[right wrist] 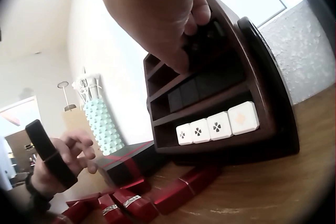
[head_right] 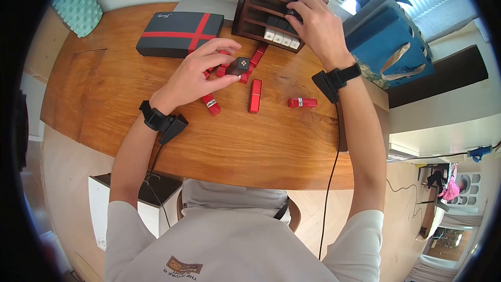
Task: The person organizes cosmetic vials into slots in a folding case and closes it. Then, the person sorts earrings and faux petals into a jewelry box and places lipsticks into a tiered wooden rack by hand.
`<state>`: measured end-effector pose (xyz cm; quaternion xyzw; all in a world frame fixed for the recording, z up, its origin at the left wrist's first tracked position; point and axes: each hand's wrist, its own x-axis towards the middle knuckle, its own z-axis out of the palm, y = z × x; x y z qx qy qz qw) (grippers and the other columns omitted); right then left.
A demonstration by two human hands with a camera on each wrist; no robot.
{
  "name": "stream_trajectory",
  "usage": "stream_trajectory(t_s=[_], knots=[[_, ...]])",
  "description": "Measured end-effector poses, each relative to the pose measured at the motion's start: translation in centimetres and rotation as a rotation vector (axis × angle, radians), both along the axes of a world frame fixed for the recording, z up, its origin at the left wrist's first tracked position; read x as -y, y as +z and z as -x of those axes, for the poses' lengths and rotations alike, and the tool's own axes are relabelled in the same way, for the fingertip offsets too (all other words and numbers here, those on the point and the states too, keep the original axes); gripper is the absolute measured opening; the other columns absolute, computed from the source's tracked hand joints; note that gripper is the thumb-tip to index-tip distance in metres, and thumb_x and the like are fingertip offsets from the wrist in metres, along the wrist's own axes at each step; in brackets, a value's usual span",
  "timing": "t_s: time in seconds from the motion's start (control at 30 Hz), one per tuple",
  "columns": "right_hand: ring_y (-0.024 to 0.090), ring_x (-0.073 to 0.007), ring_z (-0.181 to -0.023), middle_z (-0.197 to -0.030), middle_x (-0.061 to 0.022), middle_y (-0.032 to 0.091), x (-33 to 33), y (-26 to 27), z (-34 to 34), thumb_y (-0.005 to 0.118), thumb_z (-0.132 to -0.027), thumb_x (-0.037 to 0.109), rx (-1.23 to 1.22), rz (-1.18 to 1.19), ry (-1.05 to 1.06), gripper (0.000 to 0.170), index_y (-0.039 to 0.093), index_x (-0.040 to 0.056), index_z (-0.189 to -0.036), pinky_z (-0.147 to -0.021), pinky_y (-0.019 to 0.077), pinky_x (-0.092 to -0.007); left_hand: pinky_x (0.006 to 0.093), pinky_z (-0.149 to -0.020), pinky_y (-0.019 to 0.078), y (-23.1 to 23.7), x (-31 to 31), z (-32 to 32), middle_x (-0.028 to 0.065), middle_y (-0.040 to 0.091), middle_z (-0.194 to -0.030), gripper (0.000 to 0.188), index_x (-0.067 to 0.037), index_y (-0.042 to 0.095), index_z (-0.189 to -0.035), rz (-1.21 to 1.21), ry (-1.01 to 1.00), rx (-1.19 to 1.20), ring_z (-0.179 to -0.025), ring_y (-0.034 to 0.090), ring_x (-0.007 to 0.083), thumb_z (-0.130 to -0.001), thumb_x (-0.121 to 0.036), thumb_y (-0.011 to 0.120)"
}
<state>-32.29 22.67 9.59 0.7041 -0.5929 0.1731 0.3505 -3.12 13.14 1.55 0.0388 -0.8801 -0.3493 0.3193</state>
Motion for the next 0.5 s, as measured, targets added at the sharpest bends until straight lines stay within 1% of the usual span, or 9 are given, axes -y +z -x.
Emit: stream_trajectory(t_s=[0.2,0.27,0.3,0.33,0.37,0.4,0.43,0.47,0.5], knots=[[0.069,-0.0252,-0.094,-0.102,-0.0032,0.069,-0.1,-0.2,-0.3,0.079,-0.089,0.022,-0.028,-0.019,-0.028,0.021,0.077,0.011,-0.107,-0.074,0.0608,-0.0387,0.0328,-0.087,0.0546,-0.1,0.2,0.0,0.0044,0.06,-0.138,0.026,-0.001,0.074,-0.108,0.017,-0.005,-0.005,-0.115,0.063,0.0197,-0.091,-0.018,0.08],[0.069,-0.0239,-0.09,-0.101,-0.0042,0.07,-0.3,-0.1,-1.1,0.079,-0.089,0.022,0.011,0.025,0.009,0.022,0.077,0.0099,-0.107,-0.072,0.06,-0.0375,0.0311,-0.082,0.0547,0.0,0.2,0.0,0.0058,0.065,-0.128,0.029,0.001,0.073,-0.11,0.041,-0.002,-0.036,-0.106,0.065,0.0193,-0.09,-0.019,0.081],[0.068,-0.0226,-0.086,-0.101,-0.0052,0.07,-0.4,0.2,-2.0,0.08,-0.089,0.021,0.047,0.072,0.051,0.022,0.077,0.0087,-0.108,-0.071,0.0593,-0.0362,0.0311,-0.082,0.0547,0.0,0.2,0.0,0.0058,0.065,-0.128,0.029,0.001,0.073,-0.11,0.041,-0.002,-0.035,-0.106,0.065,0.0193,-0.09,-0.019,0.081],[0.068,-0.0226,-0.086,-0.101,-0.0052,0.07,-0.9,0.5,-3.1,0.08,-0.089,0.021,0.048,0.07,0.052,0.022,0.077,0.0087,-0.108,-0.071,0.0593,-0.0362,0.0307,-0.081,0.0547,0.0,0.2,0.0,0.0066,0.066,-0.122,0.03,0.001,0.072,-0.111,0.017,0.021,0.003,-0.101,0.066,0.0197,-0.09,-0.018,0.081],[0.068,-0.0218,-0.082,-0.101,-0.0065,0.071,-1.7,0.9,-4.6,0.08,-0.09,0.021,0.284,-0.075,0.114,0.024,0.077,0.0072,-0.109,-0.07,0.0584,-0.0351,0.0303,-0.08,0.0547,0.0,0.2,0.0,0.0073,0.068,-0.116,0.031,0.002,0.071,-0.112,-0.007,0.046,0.041,-0.097,0.067,0.0202,-0.091,-0.018,0.08],[0.067,-0.021,-0.077,-0.101,-0.0078,0.072,-2.4,1.0,-5.9,0.081,-0.09,0.02,0.521,-0.222,0.174,0.025,0.077,0.0057,-0.109,-0.069,0.0574,-0.0341,0.0303,-0.08,0.0547,0.0,0.2,-0.1,0.0073,0.068,-0.116,0.031,0.002,0.071,-0.112,-0.011,0.049,0.043,-0.097,0.067,0.0202,-0.091,-0.018,0.08],[0.066,-0.0201,-0.073,-0.1,-0.009,0.073,-2.8,0.9,-6.6,0.082,-0.089,0.02,0.568,-0.333,0.26,0.027,0.076,0.0038,-0.11,-0.069,0.0567,-0.0314,0.0308,-0.08,0.0548,0.0,0.3,-0.1,0.0079,0.069,-0.112,0.03,0.002,0.071,-0.112,-0.034,0.063,0.059,-0.093,0.067,0.0209,-0.091,-0.017,0.08],[0.066,-0.0201,-0.073,-0.1,-0.009,0.073,-3.3,0.9,-7.6,0.082,-0.089,0.02,0.571,-0.333,0.256,0.027,0.076,0.0038,-0.11,-0.069,0.0567,-0.0314,0.0312,-0.08,0.055,0.0,0.3,0.0,0.0085,0.069,-0.108,0.029,0.003,0.07,-0.112,-0.055,0.074,0.075,-0.09,0.067,0.0216,-0.091,-0.015,0.079],[0.067,-0.0199,-0.075,-0.101,-0.0088,0.072,-3.8,0.9,-8.6,0.083,-0.089,0.02,0.616,-0.428,0.32,0.029,0.076,0.0042,-0.112,-0.069,0.0572,-0.0314,0.0312,-0.08,0.055,-0.1,0.3,0.1,0.0085,0.069,-0.108,0.029,0.003,0.07,-0.112,-0.054,0.067,0.076,-0.09,0.067,0.0216,-0.091,-0.015,0.079]])
